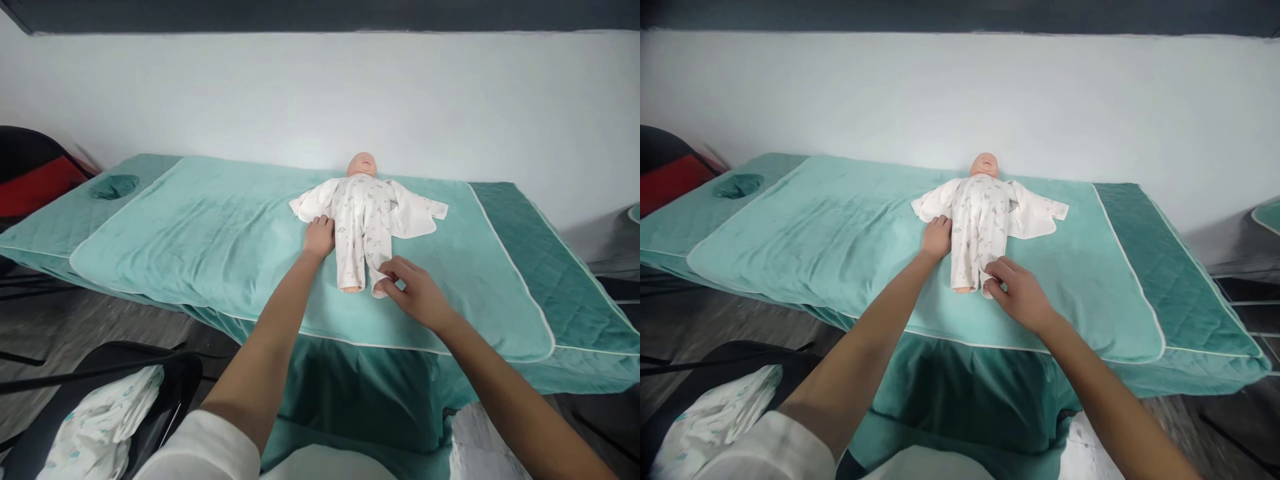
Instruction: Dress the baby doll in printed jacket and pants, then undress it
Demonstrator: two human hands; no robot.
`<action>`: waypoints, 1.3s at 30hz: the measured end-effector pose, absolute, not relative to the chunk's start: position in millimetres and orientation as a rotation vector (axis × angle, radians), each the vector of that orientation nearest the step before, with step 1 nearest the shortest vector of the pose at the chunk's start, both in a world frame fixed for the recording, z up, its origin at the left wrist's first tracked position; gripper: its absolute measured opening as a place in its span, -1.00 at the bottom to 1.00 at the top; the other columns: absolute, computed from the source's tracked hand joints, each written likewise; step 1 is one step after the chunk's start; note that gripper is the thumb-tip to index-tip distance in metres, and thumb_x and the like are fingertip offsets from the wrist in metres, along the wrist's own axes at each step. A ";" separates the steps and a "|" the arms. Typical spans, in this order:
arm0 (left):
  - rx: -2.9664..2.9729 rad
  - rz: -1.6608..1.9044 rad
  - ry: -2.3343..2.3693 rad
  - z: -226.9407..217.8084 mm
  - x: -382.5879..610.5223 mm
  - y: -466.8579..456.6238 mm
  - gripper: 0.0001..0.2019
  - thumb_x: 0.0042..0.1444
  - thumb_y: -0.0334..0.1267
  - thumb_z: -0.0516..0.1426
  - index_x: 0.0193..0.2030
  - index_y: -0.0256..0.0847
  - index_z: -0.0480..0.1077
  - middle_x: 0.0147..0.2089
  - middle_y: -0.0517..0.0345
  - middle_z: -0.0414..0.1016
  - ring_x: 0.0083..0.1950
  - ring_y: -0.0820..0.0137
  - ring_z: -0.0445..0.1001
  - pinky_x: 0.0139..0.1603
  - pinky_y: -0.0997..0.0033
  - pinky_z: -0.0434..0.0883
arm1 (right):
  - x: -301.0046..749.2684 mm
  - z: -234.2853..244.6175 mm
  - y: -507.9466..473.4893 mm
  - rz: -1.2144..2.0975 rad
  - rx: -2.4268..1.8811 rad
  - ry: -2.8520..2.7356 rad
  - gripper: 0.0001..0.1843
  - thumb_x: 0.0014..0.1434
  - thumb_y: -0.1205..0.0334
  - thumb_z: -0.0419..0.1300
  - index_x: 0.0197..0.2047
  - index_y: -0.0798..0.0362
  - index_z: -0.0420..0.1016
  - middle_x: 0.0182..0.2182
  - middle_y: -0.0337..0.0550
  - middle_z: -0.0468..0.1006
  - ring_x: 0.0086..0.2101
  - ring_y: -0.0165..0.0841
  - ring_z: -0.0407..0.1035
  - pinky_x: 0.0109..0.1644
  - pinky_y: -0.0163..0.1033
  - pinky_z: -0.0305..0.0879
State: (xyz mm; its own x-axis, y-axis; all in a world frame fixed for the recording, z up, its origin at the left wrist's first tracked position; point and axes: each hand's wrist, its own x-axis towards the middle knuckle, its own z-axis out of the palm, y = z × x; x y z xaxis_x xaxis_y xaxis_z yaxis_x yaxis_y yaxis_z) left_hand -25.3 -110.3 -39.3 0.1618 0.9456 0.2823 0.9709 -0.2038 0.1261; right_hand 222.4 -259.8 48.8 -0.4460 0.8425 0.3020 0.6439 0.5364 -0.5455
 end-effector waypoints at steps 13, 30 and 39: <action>-2.493 -0.383 -1.673 -40.0 -23.8 -110.1 -0.61 0.34 -0.35 -0.11 0.07 -0.26 0.50 0.12 -0.28 0.48 0.27 -0.04 0.30 0.24 -0.06 0.21 | 261.2 16.3 -183.5 0.419 -1.481 -2.227 -0.73 0.38 0.19 0.02 -0.01 0.10 0.46 -0.04 0.05 0.53 -0.05 -0.15 0.43 0.02 -0.07 0.37; -2.912 -0.287 -1.452 -39.0 -27.6 -68.1 -0.59 0.20 -0.16 0.22 0.18 -0.15 0.52 0.33 0.01 0.49 0.41 0.08 0.35 0.53 0.13 0.18 | 218.8 -27.8 -96.9 -0.033 -1.552 -2.407 -0.64 0.40 0.32 -0.02 0.06 0.19 0.55 0.03 0.19 0.48 0.09 -0.05 0.26 0.21 0.00 0.18; -2.884 -0.350 -1.561 -50.1 -31.6 -59.8 -0.49 0.15 -0.20 0.28 0.24 -0.26 0.44 0.41 -0.06 0.40 0.45 0.04 0.29 0.53 0.14 0.16 | 205.1 -22.7 -87.7 0.190 -1.530 -2.318 -0.72 0.33 0.31 0.08 -0.03 0.16 0.58 -0.03 0.15 0.61 0.01 -0.04 0.44 0.08 -0.07 0.32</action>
State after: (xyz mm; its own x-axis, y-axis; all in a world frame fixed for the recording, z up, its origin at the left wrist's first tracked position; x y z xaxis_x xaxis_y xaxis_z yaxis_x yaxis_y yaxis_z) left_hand -31.6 -59.8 -50.1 0.5322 0.8394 0.1106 0.8062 -0.5423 0.2365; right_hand 205.1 -87.7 -22.7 -0.3516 0.9102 0.2190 0.8624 0.4059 -0.3025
